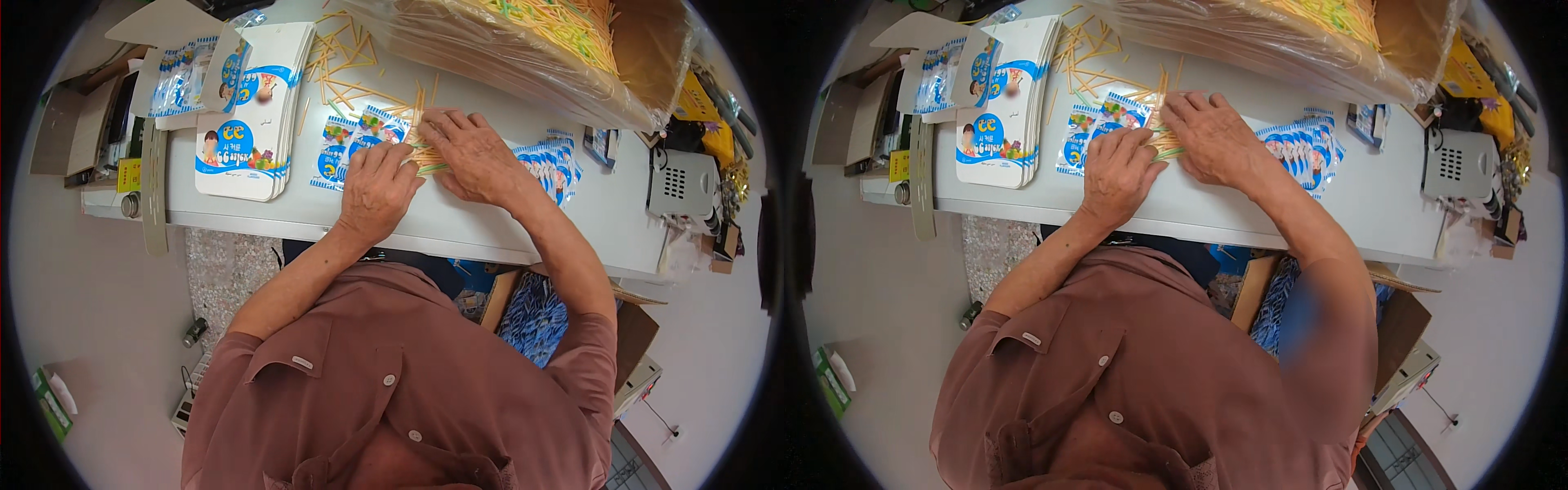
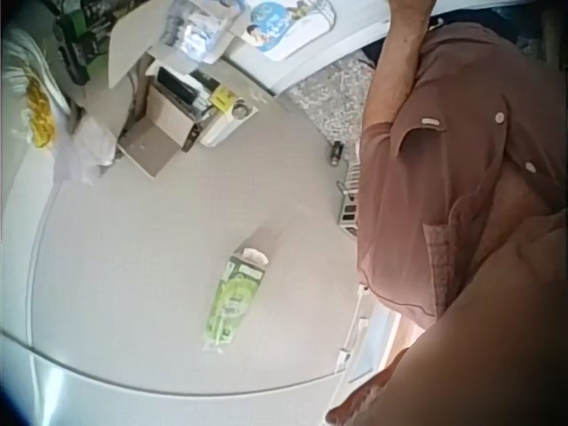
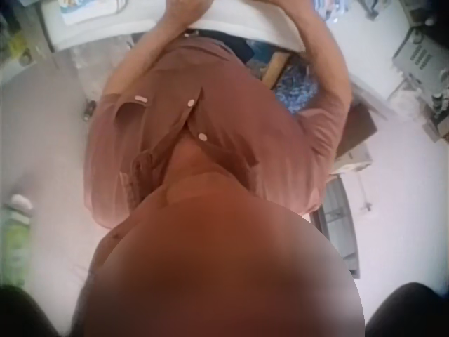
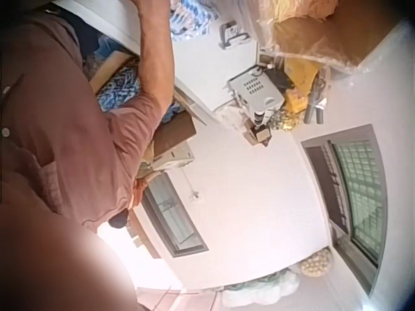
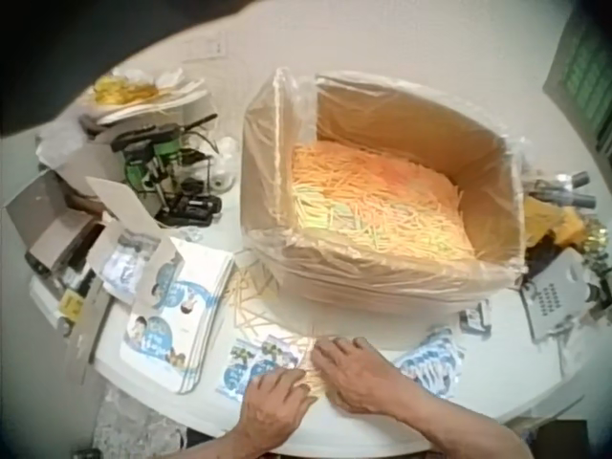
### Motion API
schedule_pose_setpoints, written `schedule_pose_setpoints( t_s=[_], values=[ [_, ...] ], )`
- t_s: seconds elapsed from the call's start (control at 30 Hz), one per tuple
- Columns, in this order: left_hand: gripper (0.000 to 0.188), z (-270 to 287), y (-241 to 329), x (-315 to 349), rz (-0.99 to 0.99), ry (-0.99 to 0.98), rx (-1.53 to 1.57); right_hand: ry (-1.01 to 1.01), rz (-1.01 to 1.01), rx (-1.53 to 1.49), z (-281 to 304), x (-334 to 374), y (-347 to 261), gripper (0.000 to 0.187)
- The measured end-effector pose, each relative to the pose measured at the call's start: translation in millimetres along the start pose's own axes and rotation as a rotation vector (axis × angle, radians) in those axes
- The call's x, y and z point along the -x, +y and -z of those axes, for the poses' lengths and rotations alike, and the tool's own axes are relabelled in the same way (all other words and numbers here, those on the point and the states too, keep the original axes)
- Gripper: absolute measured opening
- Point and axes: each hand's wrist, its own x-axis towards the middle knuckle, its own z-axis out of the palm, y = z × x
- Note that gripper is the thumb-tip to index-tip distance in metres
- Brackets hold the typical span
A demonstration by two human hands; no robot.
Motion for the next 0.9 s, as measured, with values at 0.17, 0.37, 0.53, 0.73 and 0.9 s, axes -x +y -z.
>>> schedule_pose_setpoints(
  t_s=[0.17, 0.37, 0.53, 0.73, 0.9],
  values=[
    [0.021, -3.4, -2.1, 2.1, -0.007, 0.012, 0.025, -0.002, 0.041, 0.154, -7.3, -6.6, -1.1, 0.041],
    [0.023, 2.0, -3.9, 0.3, 0.004, -0.003, 0.034, -0.006, -0.041, 0.297, -28.8, -10.6, -16.0, 0.023],
    [0.027, 23.9, -4.3, -4.3, 0.052, 0.143, 0.066, 0.045, -0.029, 0.057, -21.1, -3.0, 19.0, 0.019],
    [0.034, 26.1, -13.2, -19.4, 0.138, 0.297, 0.284, 0.127, -0.383, -0.594, 4.8, 4.5, 21.7, 0.020],
    [0.042, 33.0, -7.4, -47.9, 0.325, 0.224, 0.538, 0.361, -0.431, -1.479, -3.4, 11.2, 8.6, 0.022]
  ],
)
